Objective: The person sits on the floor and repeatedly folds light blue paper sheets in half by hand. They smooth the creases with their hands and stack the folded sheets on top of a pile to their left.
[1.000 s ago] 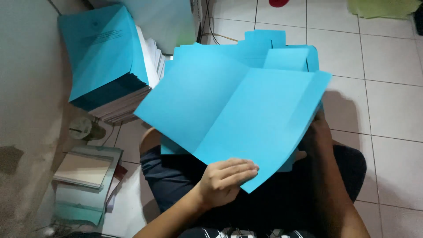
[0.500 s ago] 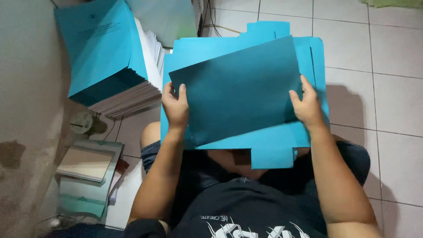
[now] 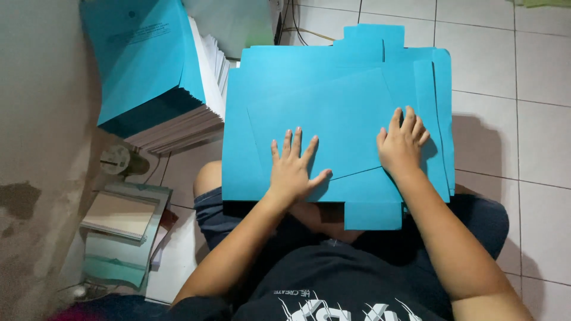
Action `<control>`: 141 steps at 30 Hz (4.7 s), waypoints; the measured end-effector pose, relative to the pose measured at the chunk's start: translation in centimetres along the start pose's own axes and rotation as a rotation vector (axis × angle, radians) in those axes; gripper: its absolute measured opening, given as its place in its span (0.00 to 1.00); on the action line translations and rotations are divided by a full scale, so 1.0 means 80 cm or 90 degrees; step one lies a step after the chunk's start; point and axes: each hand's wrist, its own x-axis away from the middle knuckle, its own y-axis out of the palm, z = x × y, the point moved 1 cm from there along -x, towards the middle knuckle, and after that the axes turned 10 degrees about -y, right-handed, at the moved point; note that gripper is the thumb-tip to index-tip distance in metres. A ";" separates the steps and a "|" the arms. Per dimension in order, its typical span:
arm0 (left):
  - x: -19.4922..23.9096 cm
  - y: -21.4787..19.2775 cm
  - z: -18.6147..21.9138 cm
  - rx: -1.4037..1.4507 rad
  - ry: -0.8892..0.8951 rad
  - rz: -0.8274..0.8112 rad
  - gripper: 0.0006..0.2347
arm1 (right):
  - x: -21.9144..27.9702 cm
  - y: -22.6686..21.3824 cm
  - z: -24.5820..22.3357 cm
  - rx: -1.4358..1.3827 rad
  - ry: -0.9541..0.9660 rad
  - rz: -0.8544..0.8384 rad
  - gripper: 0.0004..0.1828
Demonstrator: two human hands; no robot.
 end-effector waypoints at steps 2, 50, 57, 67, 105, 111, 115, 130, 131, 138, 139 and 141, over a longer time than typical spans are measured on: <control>-0.028 -0.006 -0.010 -0.018 -0.047 -0.013 0.37 | -0.003 -0.020 -0.012 -0.047 -0.032 -0.040 0.35; -0.133 0.023 -0.102 -0.072 -0.088 0.017 0.27 | -0.149 0.030 -0.039 -0.086 -0.210 -0.170 0.38; -0.072 0.011 -0.113 -0.104 -0.111 0.112 0.31 | -0.046 -0.028 -0.004 -0.078 -0.057 -0.197 0.38; 0.066 0.022 -0.053 -0.113 0.057 0.036 0.32 | 0.046 -0.023 -0.003 -0.008 0.066 -0.144 0.37; 0.123 -0.166 -0.133 0.718 -0.283 0.190 0.21 | 0.020 -0.284 -0.264 -0.513 0.002 0.039 0.41; 0.069 -0.187 -0.254 0.567 -0.342 0.358 0.21 | -0.044 -0.179 -0.320 -0.808 -0.319 0.124 0.40; 0.006 -0.248 -0.332 0.511 -0.335 0.390 0.27 | -0.160 -0.159 -0.407 -0.767 -0.376 0.249 0.31; -0.006 -0.243 -0.502 0.305 -0.326 0.159 0.30 | -0.322 0.033 -0.503 -0.646 -0.259 0.067 0.25; -0.009 -0.236 -0.509 0.318 -0.320 0.196 0.27 | -0.327 0.040 -0.504 -0.613 -0.262 0.048 0.24; -0.016 -0.215 -0.525 0.359 -0.321 0.307 0.23 | -0.317 0.023 -0.506 -0.534 -0.229 -0.114 0.35; -0.015 -0.216 -0.522 0.357 -0.318 0.306 0.23 | -0.306 0.013 -0.515 -0.536 -0.228 -0.112 0.35; -0.014 -0.219 -0.515 0.388 -0.352 0.304 0.23 | -0.284 -0.006 -0.529 -0.538 -0.242 -0.219 0.48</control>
